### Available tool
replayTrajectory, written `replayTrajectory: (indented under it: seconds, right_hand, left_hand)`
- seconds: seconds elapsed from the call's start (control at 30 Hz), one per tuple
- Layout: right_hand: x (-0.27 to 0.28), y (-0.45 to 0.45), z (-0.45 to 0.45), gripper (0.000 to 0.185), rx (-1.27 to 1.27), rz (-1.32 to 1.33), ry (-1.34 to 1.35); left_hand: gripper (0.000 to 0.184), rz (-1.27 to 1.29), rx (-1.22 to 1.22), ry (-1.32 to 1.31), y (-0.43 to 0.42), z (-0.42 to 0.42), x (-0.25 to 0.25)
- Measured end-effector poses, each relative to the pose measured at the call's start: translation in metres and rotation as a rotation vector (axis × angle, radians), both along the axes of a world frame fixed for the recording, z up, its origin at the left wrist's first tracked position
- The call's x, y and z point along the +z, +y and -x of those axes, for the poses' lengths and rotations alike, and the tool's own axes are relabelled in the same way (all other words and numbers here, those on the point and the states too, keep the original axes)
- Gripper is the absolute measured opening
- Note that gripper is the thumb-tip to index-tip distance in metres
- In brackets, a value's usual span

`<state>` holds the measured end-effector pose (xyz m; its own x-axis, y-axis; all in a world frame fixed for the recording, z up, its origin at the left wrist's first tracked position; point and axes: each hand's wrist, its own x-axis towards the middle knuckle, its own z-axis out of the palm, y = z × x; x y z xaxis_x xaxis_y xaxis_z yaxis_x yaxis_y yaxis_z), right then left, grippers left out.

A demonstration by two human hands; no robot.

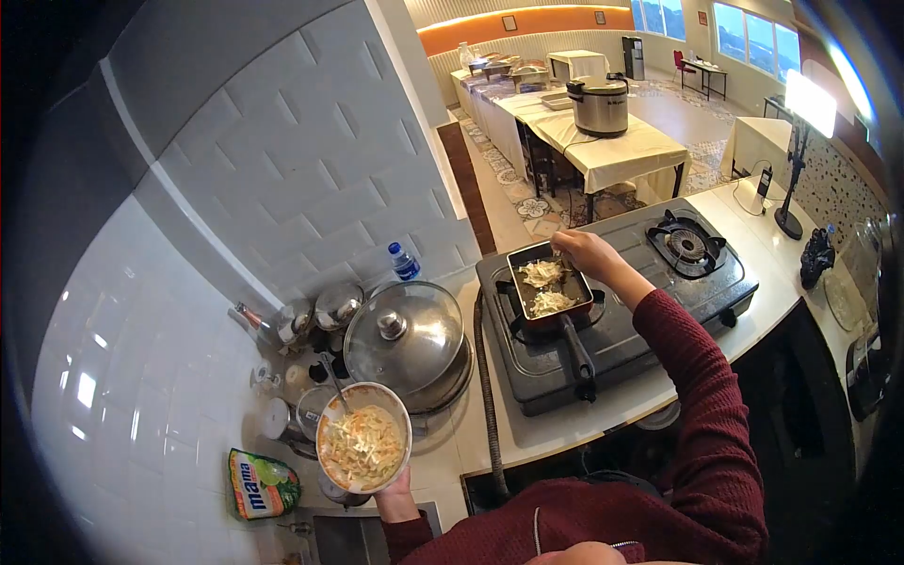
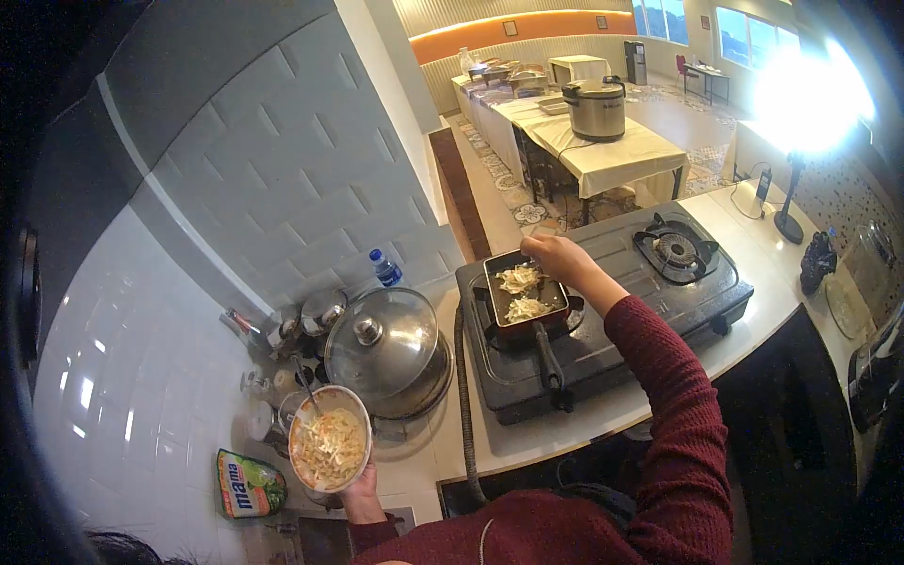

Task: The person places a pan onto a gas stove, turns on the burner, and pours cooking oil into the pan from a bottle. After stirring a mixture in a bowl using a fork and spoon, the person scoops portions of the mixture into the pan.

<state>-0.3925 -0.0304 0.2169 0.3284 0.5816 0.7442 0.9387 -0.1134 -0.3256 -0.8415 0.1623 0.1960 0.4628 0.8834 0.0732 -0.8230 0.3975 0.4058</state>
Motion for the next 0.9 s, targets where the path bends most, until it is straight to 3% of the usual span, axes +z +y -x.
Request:
replayTrajectory:
  seconds: [0.17, 0.3, 0.43, 0.63, 0.73, 0.9]
  right_hand:
    - [-0.009, 0.004, 0.003, 0.009, 0.009, -0.018, 0.029]
    - [-0.005, 0.000, 0.005, 0.010, 0.017, -0.057, 0.055]
    - [0.004, -0.002, 0.006, 0.012, -0.005, -0.127, 0.044]
    - [0.003, -0.004, 0.005, 0.009, -0.130, -0.007, 0.001]
    - [0.017, -0.011, 0.009, 0.006, -0.121, -0.187, 0.061]
    - [0.017, -0.018, 0.020, 0.007, -0.040, -0.072, 0.078]
  left_hand:
    - [0.059, -0.354, -0.106, 0.071, 0.025, 0.015, -0.028]
    - [0.063, 0.000, 0.010, -0.028, 0.010, 0.004, -0.008]
    - [0.063, -0.006, 0.023, -0.029, 0.010, 0.003, -0.008]
    - [0.063, -0.018, 0.024, -0.025, 0.011, 0.004, -0.008]
    - [0.063, -0.019, 0.025, -0.028, 0.011, 0.004, -0.007]
    - [0.063, -0.018, 0.027, -0.026, 0.012, 0.004, -0.006]
